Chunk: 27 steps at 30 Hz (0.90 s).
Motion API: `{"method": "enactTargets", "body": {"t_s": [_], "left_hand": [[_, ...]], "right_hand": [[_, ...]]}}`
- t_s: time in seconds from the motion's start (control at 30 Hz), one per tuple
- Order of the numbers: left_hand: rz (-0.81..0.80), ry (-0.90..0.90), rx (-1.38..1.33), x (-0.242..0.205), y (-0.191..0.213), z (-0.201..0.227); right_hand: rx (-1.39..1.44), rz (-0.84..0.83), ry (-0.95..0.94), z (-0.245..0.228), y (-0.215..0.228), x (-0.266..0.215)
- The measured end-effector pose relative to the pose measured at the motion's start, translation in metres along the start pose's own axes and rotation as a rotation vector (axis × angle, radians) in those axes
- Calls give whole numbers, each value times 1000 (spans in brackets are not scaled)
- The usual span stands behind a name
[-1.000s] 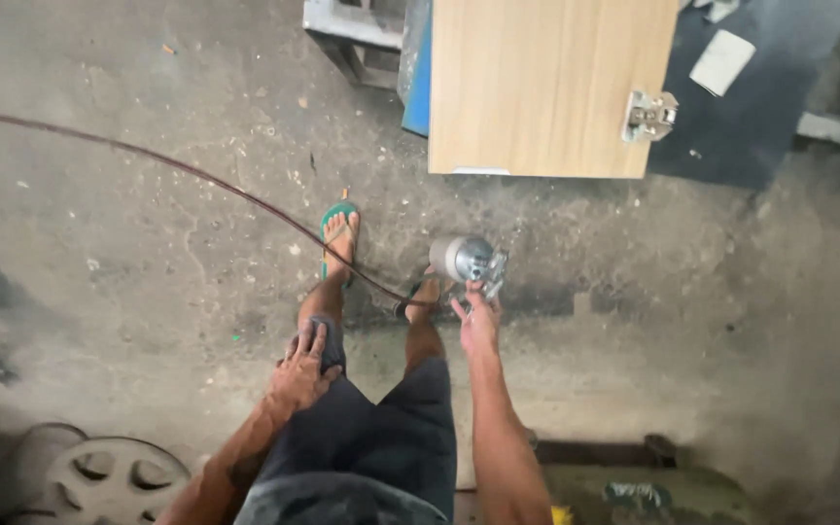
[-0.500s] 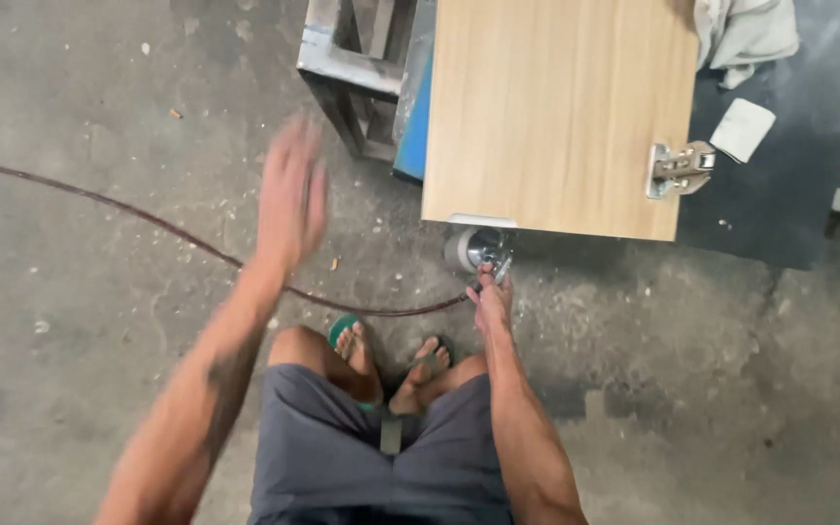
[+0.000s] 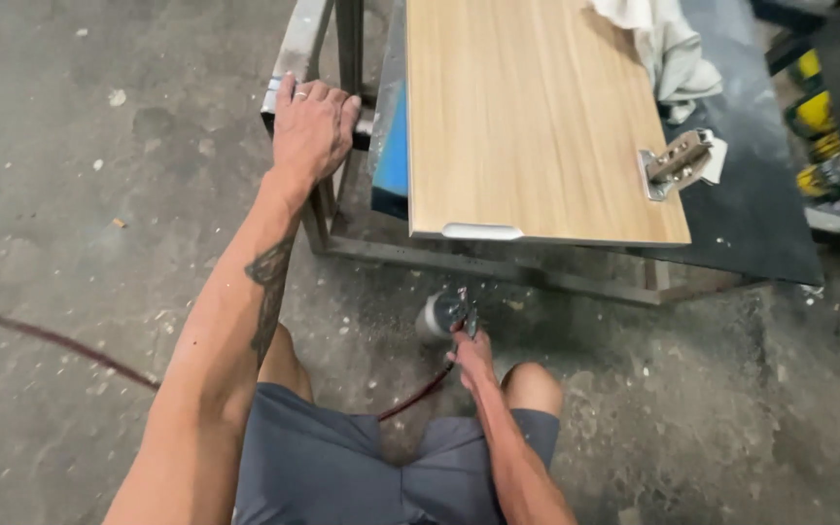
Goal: Applying masking tape to the edge of a wooden panel in preparation for painting.
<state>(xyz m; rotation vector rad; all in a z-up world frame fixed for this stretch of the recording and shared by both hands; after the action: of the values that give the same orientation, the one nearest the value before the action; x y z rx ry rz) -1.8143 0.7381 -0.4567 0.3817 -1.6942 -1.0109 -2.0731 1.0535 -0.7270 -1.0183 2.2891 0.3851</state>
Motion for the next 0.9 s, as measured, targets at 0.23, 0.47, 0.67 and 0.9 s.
{"method": "enactTargets", "body": {"t_s": [0.23,0.47,0.67,0.9], "left_hand": [[-83,74,64,3,-19,-1],[-36,102,78,5,-26,0],[-31,98,69,4,-25,1],[-22,123,58,4,-30,1]], "right_hand": [[-47,-27,314,5,-7,-9],[-82,-44,273,1,-18,-22],[-109,-65,267,29,-18,9],[-90,-98,240,27,-14,13]]}}
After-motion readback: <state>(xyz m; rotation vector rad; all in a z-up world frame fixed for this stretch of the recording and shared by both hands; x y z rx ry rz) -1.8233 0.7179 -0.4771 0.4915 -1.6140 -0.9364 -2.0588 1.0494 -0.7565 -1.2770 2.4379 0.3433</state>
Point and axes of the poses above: each hand's wrist, its own x-axis towards the middle knuckle, its own y-axis out of the back of the hand, z = x × y, the point moved 3 cm from there along x, towards the middle knuckle, and after that the axes turned 12 degrees about x, right-handed, at the moved point
